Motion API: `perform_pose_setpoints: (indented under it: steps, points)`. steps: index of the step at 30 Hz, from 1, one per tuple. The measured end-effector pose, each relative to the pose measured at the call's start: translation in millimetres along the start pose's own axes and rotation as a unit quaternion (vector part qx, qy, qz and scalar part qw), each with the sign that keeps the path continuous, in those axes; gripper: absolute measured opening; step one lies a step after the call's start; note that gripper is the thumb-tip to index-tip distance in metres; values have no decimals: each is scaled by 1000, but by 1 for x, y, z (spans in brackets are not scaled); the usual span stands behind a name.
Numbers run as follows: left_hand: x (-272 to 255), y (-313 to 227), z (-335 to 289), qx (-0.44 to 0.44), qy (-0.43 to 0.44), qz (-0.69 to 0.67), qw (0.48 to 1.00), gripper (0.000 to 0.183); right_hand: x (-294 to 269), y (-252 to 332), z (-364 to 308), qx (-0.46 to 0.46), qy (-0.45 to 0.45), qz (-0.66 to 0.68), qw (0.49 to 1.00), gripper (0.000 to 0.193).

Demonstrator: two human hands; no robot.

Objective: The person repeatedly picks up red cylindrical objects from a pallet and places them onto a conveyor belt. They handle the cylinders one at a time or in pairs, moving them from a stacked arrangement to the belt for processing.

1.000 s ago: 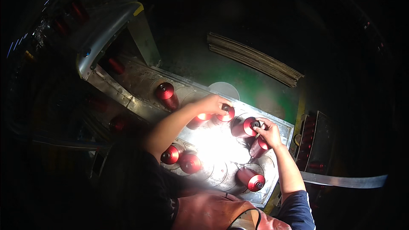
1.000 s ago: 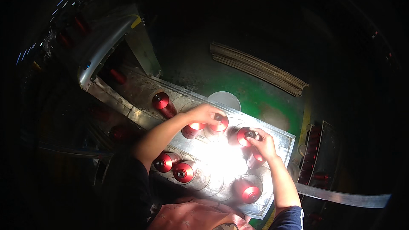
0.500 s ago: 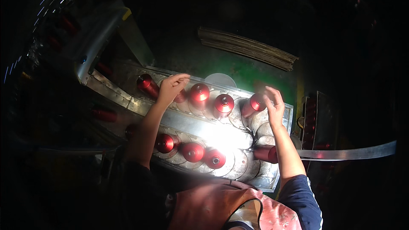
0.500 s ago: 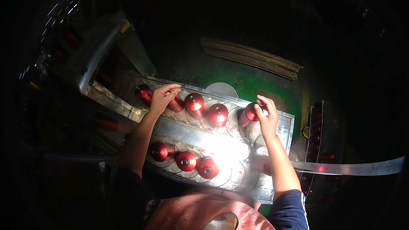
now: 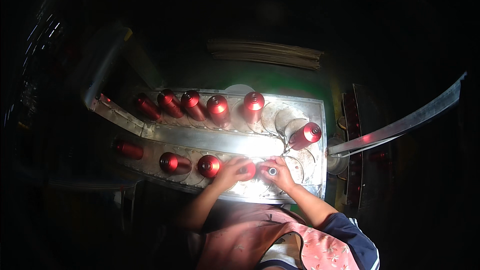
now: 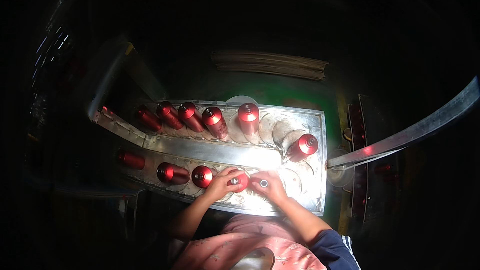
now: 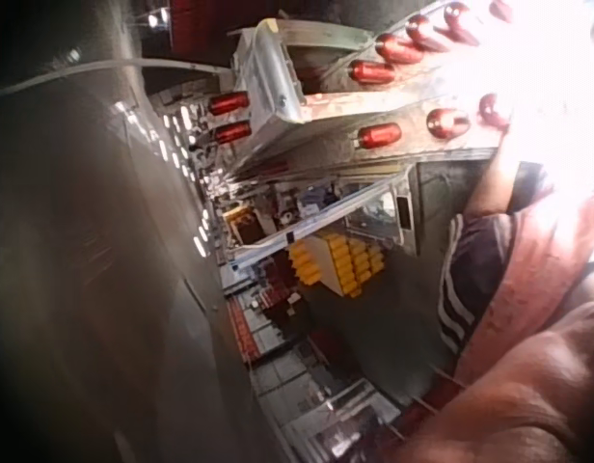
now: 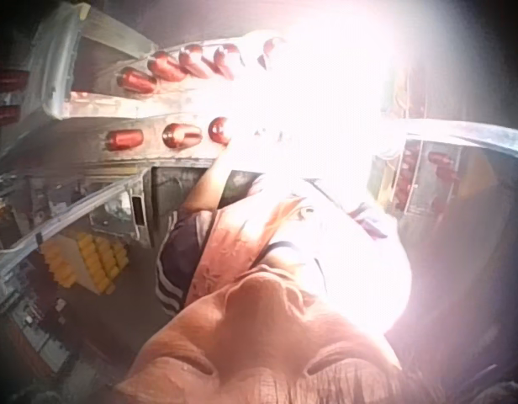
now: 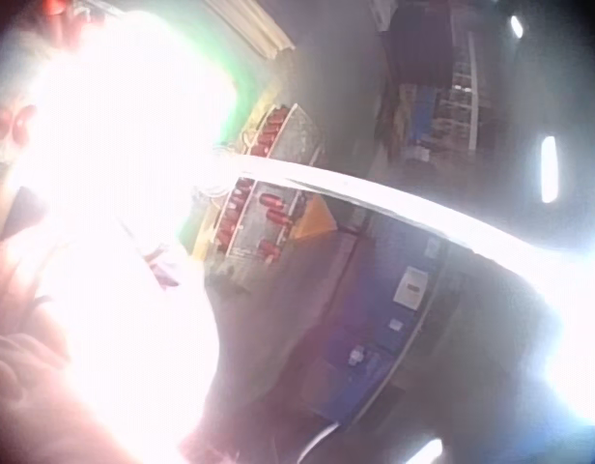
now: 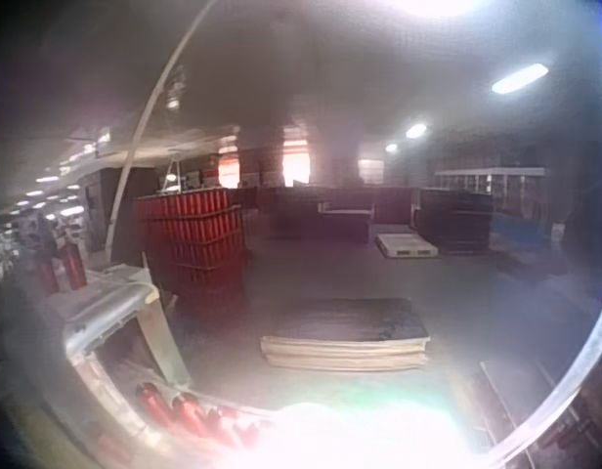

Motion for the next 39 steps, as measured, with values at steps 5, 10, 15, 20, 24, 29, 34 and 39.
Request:
perform_pose_setpoints:
  steps: [5, 10, 15, 20, 24, 29, 34, 39]
  points:
    - [48, -37, 2, -2, -66, 30, 997, 50, -59, -38, -36, 34, -123, -28, 991, 28]
    - [108, -58, 11, -84, -104, 113, 985, 54, -129, -32, -81, 9, -145, -70, 987, 65]
    - [155, -164, -20, 22, -332, 118, 936, 40, -229, -71, -227, -53, -201, 148, 967, 49]
    - [318, -252, -22, 15, -217, -89, 972, 24, -352, -145, -418, 180, -293, 188, 920, 36]
    - [492, -320, -3, -87, 18, -208, 974, 18, -425, -204, -533, 238, -369, 184, 880, 35]
    - [629, -372, 37, -105, 202, -181, 957, 15, -503, -260, -616, 256, -469, 174, 827, 36]
    - [730, -384, 128, -104, 254, -151, 950, 15, -591, -327, -695, 290, -541, 129, 779, 38]
    - [872, -395, 272, -95, 303, -107, 942, 19, -656, -402, -783, 341, -637, 96, 685, 36]
Point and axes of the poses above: each hand's wrist, its own z-axis towards the middle knuckle, its own x-axis out of the palm, y = z × x, the point moved 8 cm from there along z, towards the middle knuckle, and after that the axes turned 7 degrees about -x, right-handed, at the moved point
